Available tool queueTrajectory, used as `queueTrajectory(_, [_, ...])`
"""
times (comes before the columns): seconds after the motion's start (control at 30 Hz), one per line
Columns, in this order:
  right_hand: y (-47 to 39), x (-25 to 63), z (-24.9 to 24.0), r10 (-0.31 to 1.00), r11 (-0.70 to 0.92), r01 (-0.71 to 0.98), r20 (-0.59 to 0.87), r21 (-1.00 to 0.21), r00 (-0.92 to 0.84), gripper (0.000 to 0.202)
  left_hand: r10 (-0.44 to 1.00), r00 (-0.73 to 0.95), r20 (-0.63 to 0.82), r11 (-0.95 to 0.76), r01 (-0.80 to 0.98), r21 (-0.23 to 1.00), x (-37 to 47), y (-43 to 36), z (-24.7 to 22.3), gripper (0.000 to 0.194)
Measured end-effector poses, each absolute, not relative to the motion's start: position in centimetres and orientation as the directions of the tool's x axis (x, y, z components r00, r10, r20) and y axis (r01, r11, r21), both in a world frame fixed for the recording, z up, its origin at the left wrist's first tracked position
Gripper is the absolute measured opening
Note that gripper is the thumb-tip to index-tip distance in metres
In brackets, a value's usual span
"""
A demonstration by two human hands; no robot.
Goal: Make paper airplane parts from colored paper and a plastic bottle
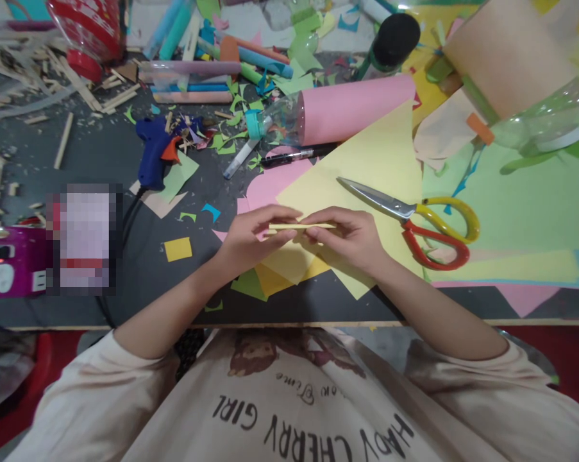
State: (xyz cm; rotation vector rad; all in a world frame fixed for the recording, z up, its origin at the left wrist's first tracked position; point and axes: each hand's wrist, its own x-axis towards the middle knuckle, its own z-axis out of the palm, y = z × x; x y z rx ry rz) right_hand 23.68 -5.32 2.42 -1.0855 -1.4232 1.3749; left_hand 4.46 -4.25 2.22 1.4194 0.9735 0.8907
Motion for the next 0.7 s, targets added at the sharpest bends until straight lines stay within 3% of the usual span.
queueTrajectory(0.27, [-5.1, 23.94, 2.31, 0.965, -0.039, -0.022, -0.032, -0.999, -0.258, 0.032, 0.952, 0.284, -0.112, 0.053, 0.206, 0.977, 4.43, -4.69, 3.12, 0.035])
queueTrajectory(0.7, [-5.2, 24.01, 2.71, 0.941, -0.173, -0.148, -0.119, -0.974, -0.316, 0.024, 0.969, 0.238, -0.064, 0.045, 0.082, 0.996, 4.32, -4.65, 2.73, 0.031])
